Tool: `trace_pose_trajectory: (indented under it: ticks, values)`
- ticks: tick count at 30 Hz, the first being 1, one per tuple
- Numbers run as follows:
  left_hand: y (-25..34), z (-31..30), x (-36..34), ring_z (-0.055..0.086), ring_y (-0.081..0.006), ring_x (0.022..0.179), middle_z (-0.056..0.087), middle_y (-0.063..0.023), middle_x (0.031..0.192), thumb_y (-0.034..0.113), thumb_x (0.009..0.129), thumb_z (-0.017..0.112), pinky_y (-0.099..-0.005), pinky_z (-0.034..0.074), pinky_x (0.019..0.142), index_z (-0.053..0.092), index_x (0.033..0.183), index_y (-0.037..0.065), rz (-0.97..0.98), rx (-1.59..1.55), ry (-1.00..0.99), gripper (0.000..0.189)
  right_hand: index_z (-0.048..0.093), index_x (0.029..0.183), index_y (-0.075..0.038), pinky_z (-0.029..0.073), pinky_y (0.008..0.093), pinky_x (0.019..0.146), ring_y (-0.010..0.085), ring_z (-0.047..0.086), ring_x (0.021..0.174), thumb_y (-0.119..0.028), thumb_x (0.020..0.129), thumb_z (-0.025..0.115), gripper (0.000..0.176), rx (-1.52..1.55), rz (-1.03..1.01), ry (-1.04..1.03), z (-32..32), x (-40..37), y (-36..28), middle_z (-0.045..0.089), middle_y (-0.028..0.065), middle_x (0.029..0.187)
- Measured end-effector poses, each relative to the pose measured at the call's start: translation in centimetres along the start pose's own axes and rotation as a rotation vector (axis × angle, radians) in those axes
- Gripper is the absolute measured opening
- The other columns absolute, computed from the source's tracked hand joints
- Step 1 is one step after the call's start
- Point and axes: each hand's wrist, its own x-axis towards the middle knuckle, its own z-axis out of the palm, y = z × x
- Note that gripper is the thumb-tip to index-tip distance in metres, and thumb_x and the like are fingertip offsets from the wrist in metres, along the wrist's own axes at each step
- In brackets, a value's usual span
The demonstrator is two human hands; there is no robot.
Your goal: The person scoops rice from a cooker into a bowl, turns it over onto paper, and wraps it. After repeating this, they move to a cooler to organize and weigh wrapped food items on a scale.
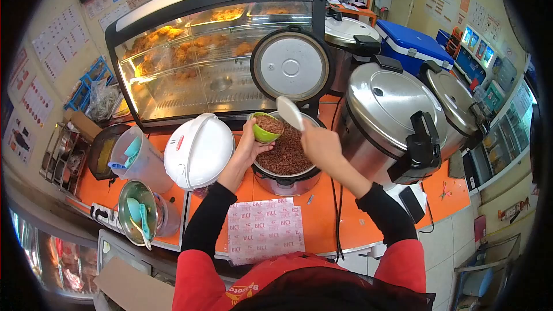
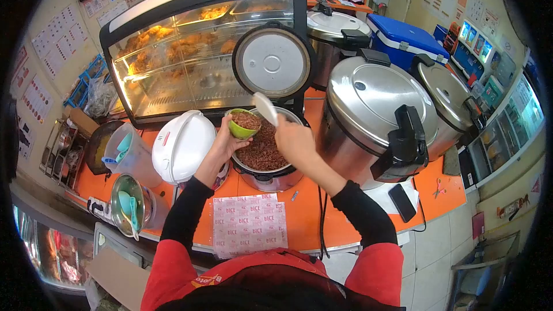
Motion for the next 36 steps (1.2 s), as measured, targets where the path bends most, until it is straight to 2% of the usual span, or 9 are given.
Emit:
trace_pose_trajectory:
  ticks: [2, 6, 9, 15, 17, 18, 22, 28, 36]
  values:
    - [0.1, 0.6, -1.1, 0.056, -0.0299, 0.102, 0.045, -0.021, 0.124, 0.042, 0.09, 0.04, -0.0421, 0.05, 0.085, 0.024, 0.132, 0.004, 0.024, -0.115, -0.092, 0.059, 0.053, 0.097, -0.001, 0.046, 0.0479, 0.065, 0.0409, 0.06, 0.073, -0.02, 0.093, 0.034, 0.026, 0.306, 0.227, -0.064, -0.4, 0.4, 1.6, 0.06, 0.024, 0.077]
    - [-1.8, 2.3, -1.3, 0.045, -0.0282, 0.12, 0.039, -0.0151, 0.133, 0.037, 0.09, 0.036, -0.0447, 0.046, 0.093, 0.029, 0.133, 0.005, 0.183, -0.094, 0.013, 0.054, 0.051, 0.089, 0.002, 0.043, 0.0527, 0.072, 0.0466, 0.058, 0.079, -0.029, 0.096, 0.032, 0.037, 0.656, 0.074, -0.238, 3.7, -1.3, 1.5, 0.059, 0.0303, 0.08]
    - [-2.2, 4.4, -3.0, 0.044, -0.0268, 0.12, 0.039, -0.0135, 0.133, 0.037, 0.091, 0.036, -0.0431, 0.047, 0.091, 0.029, 0.132, 0.006, 0.293, 0.046, 0.093, 0.051, 0.051, 0.089, 0.002, 0.041, 0.0518, 0.073, 0.0468, 0.056, 0.082, -0.029, 0.097, 0.03, 0.038, 0.585, 0.271, -0.379, 2.8, -2.3, -1.4, 0.058, 0.0308, 0.084]
    - [-3.2, 1.3, -2.2, 0.043, -0.0292, 0.118, 0.034, -0.014, 0.13, 0.031, 0.09, 0.04, -0.047, 0.051, 0.084, 0.026, 0.128, 0.015, 0.229, -0.149, 0.015, 0.043, 0.055, 0.089, 0.002, 0.044, 0.049, 0.076, 0.0415, 0.059, 0.087, -0.031, 0.096, 0.033, 0.041, 0.661, 0.051, -0.44, 2.3, -0.3, 2.5, 0.061, 0.0251, 0.086]
    - [-1.2, 1.5, -4.1, 0.046, -0.0293, 0.117, 0.036, -0.0155, 0.131, 0.037, 0.09, 0.038, -0.0455, 0.052, 0.084, 0.025, 0.131, 0.015, 0.291, -0.113, 0.133, 0.049, 0.057, 0.088, 0.001, 0.045, 0.0453, 0.075, 0.0365, 0.06, 0.089, -0.032, 0.095, 0.035, 0.041, 0.61, 0.147, -0.376, -0.5, 1.1, 4.0, 0.063, 0.0203, 0.088]
    - [-0.5, 0.6, -4.7, 0.048, -0.0299, 0.115, 0.038, -0.0162, 0.13, 0.038, 0.09, 0.038, -0.045, 0.052, 0.083, 0.025, 0.132, 0.014, 0.3, -0.143, 0.135, 0.05, 0.062, 0.09, 0.0, 0.047, 0.0442, 0.075, 0.0338, 0.062, 0.089, -0.034, 0.091, 0.043, 0.039, 0.376, 0.2, -0.397, -1.8, 1.6, 4.3, 0.064, 0.0183, 0.089]
    - [1.6, -0.4, -7.8, 0.054, -0.0302, 0.108, 0.046, -0.0166, 0.124, 0.043, 0.089, 0.036, -0.0426, 0.053, 0.081, 0.03, 0.13, 0.008, 0.332, -0.282, 0.149, 0.054, 0.068, 0.088, -0.002, 0.051, 0.0433, 0.075, 0.0318, 0.065, 0.087, -0.037, 0.08, 0.059, 0.037, -0.044, 0.101, -0.512, 2.8, 1.8, 3.3, 0.066, 0.0175, 0.091]
    - [0.7, -1.2, -13.2, 0.053, -0.0293, 0.11, 0.044, -0.0165, 0.128, 0.052, 0.091, 0.033, -0.0424, 0.051, 0.082, 0.032, 0.132, 0.006, 0.335, -0.387, 0.186, 0.062, 0.069, 0.079, -0.001, 0.053, 0.0411, 0.069, 0.0312, 0.066, 0.078, -0.02, 0.073, 0.057, 0.023, -0.064, 0.079, -0.391, 7.6, 5.4, -0.2, 0.067, 0.0192, 0.082]
    - [-2.0, -1.8, -18.8, 0.051, -0.0346, 0.113, 0.042, -0.0207, 0.128, 0.047, 0.093, 0.036, -0.0415, 0.054, 0.083, 0.027, 0.135, 0.004, 0.383, -0.465, 0.243, 0.06, 0.068, 0.071, -0.002, 0.053, 0.0404, 0.063, 0.0311, 0.066, 0.066, -0.022, 0.071, 0.06, 0.022, -0.07, -0.19, -0.33, 6.8, 5.0, -5.2, 0.065, 0.0183, 0.07]
